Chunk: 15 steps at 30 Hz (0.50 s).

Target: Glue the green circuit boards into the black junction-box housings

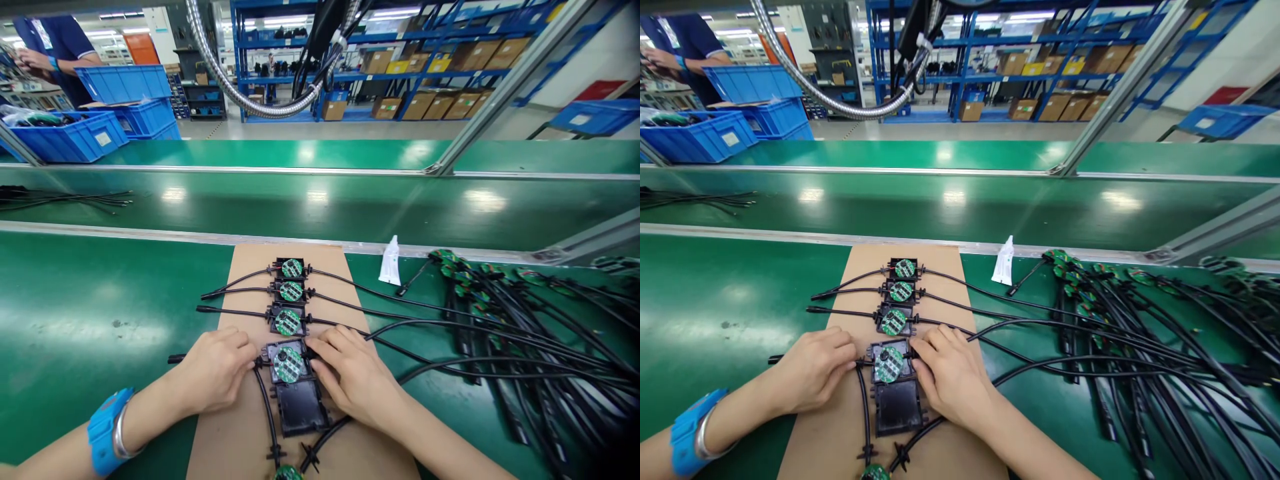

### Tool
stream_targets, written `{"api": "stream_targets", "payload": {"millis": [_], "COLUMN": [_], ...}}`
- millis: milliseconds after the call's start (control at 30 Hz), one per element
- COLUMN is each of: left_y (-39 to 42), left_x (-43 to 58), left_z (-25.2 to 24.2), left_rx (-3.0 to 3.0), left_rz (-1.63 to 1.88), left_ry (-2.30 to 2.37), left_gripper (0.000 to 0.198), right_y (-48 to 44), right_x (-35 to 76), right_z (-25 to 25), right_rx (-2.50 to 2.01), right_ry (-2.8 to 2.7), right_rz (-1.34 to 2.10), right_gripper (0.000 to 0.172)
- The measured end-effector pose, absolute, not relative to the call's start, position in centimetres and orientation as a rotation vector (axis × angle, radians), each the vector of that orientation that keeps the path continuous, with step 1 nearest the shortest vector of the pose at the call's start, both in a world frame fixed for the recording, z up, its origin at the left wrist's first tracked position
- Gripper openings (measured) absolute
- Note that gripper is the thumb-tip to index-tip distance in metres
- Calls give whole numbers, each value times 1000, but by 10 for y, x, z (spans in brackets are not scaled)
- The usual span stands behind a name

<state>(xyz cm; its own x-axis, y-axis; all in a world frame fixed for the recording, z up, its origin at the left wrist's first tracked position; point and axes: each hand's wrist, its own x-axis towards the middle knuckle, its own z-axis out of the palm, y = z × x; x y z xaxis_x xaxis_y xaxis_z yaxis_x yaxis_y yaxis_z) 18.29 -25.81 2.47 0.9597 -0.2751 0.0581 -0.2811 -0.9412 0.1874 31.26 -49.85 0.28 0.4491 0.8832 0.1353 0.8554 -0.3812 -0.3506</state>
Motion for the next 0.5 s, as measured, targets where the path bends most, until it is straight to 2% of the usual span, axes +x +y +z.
{"api": "stream_targets", "payload": {"millis": [100, 200, 300, 400, 500], "left_y": [-259, -259, -260, -262, -263], "left_x": [185, 186, 180, 171, 165], "left_z": [20, 21, 27, 29, 21], "left_rx": [2974, 3023, 2902, 2726, 2737], "left_rz": [14, 186, 237, 32, -18], "left_ry": [-333, -188, -373, -666, -680], "left_gripper": [15, 16, 15, 22, 14], "right_y": [-496, -498, -509, -525, -537], "right_x": [313, 313, 307, 295, 286], "right_z": [0, 2, 9, 15, 14], "right_rx": [-2332, -2321, -2228, -2104, -2098], "right_ry": [-1490, -1500, -1552, -1669, -1724], "right_rz": [55, -14, -51, 110, 269], "right_gripper": [29, 28, 26, 13, 8]}}
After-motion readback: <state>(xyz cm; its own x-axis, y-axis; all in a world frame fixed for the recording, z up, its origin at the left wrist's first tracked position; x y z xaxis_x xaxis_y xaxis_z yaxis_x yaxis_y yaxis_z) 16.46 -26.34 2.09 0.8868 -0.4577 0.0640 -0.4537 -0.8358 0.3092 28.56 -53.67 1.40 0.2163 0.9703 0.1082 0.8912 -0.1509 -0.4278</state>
